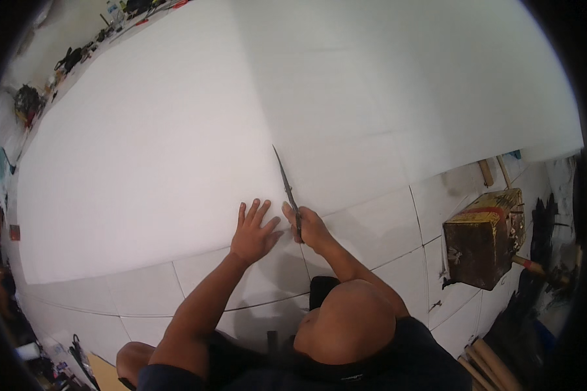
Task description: The person cuts a large white foam sheet into smaller rectangular pieces using scissors. They repeatedly position the sheet, cut along straight lines, and fold the cut sections to stack them.
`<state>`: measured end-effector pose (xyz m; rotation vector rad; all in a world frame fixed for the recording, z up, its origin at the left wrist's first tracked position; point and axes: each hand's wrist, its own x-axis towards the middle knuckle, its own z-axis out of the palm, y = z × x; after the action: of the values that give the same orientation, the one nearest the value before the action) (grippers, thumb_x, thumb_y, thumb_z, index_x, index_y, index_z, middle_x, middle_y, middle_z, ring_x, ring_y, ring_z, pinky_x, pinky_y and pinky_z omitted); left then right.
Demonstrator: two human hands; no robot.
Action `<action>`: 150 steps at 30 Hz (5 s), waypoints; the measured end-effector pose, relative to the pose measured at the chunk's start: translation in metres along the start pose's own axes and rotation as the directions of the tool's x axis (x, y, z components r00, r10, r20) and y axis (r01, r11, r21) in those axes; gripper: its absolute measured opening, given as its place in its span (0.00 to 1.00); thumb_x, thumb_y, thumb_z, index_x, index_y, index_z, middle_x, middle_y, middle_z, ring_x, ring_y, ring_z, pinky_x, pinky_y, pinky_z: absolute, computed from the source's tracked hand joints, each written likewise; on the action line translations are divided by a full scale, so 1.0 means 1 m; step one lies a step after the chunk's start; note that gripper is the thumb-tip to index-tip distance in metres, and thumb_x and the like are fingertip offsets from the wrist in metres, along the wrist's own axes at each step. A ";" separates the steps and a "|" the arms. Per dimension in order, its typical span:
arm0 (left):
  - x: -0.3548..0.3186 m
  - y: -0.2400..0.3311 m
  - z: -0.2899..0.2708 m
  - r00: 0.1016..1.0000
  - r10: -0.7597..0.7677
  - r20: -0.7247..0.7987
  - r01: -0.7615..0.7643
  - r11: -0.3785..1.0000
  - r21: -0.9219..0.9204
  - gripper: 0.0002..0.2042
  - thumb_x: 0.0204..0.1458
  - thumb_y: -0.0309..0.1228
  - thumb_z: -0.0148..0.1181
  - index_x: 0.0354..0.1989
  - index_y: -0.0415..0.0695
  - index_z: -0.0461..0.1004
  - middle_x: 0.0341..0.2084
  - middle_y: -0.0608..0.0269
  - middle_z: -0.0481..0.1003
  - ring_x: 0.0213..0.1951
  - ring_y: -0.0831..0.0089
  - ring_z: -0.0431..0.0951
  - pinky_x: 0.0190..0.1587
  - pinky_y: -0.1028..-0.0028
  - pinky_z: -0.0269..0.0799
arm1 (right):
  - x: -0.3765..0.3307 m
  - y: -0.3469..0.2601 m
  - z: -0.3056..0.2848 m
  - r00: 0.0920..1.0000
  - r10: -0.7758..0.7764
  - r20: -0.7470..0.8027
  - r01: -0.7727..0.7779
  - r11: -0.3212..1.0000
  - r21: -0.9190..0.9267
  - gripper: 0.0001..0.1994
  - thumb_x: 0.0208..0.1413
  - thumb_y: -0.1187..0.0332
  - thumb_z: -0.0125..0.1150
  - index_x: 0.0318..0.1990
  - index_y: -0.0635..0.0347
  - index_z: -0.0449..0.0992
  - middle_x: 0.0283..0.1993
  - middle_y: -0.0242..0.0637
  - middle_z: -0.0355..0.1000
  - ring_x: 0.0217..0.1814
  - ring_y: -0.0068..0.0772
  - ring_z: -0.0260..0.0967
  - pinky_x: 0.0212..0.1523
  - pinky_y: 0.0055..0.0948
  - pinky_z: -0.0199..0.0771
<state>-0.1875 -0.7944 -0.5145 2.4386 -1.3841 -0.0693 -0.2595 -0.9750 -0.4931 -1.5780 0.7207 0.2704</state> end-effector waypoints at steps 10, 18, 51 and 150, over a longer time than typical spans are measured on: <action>0.005 0.007 -0.004 1.000 0.026 -0.004 -0.026 1.000 -0.009 0.17 0.51 0.43 0.63 0.47 0.51 0.75 0.64 0.50 0.60 0.67 0.47 0.55 0.67 0.39 0.43 | 0.030 -0.001 0.002 0.982 -0.144 -0.124 0.124 0.980 -0.158 0.36 0.55 0.32 0.52 0.23 0.64 0.70 0.21 0.44 0.69 0.25 0.35 0.72 0.24 0.33 0.69; 0.006 0.004 -0.008 0.999 0.017 0.046 -0.015 0.999 -0.031 0.18 0.52 0.43 0.62 0.48 0.49 0.74 0.64 0.47 0.59 0.67 0.44 0.54 0.66 0.37 0.42 | 0.072 -0.067 -0.004 0.989 -0.103 -0.106 0.098 0.994 -0.047 0.32 0.53 0.34 0.57 0.23 0.60 0.67 0.18 0.32 0.63 0.18 0.25 0.64 0.20 0.25 0.65; 0.015 -0.002 -0.013 0.982 0.016 0.186 0.004 0.994 -0.107 0.27 0.41 0.45 0.68 0.52 0.51 0.72 0.64 0.43 0.58 0.66 0.39 0.54 0.62 0.30 0.43 | 0.269 -0.187 -0.017 0.995 -0.096 -0.037 0.100 0.988 0.115 0.30 0.52 0.37 0.63 0.20 0.54 0.61 0.15 0.29 0.57 0.15 0.25 0.57 0.17 0.29 0.60; 0.484 -0.360 -0.096 0.663 -0.742 -0.094 0.748 0.659 0.073 0.36 0.52 0.46 0.51 0.70 0.47 0.53 0.71 0.39 0.43 0.71 0.38 0.39 0.68 0.39 0.29 | 0.744 -0.610 -0.087 0.934 -0.269 -0.234 0.315 0.929 0.191 0.23 0.54 0.49 0.67 0.21 0.56 0.66 0.19 0.31 0.64 0.18 0.24 0.61 0.21 0.24 0.67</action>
<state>0.3840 -1.0074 -0.4774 2.9050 -0.2604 -0.1209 0.6529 -1.2803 -0.4085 -1.4823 0.6352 -0.1931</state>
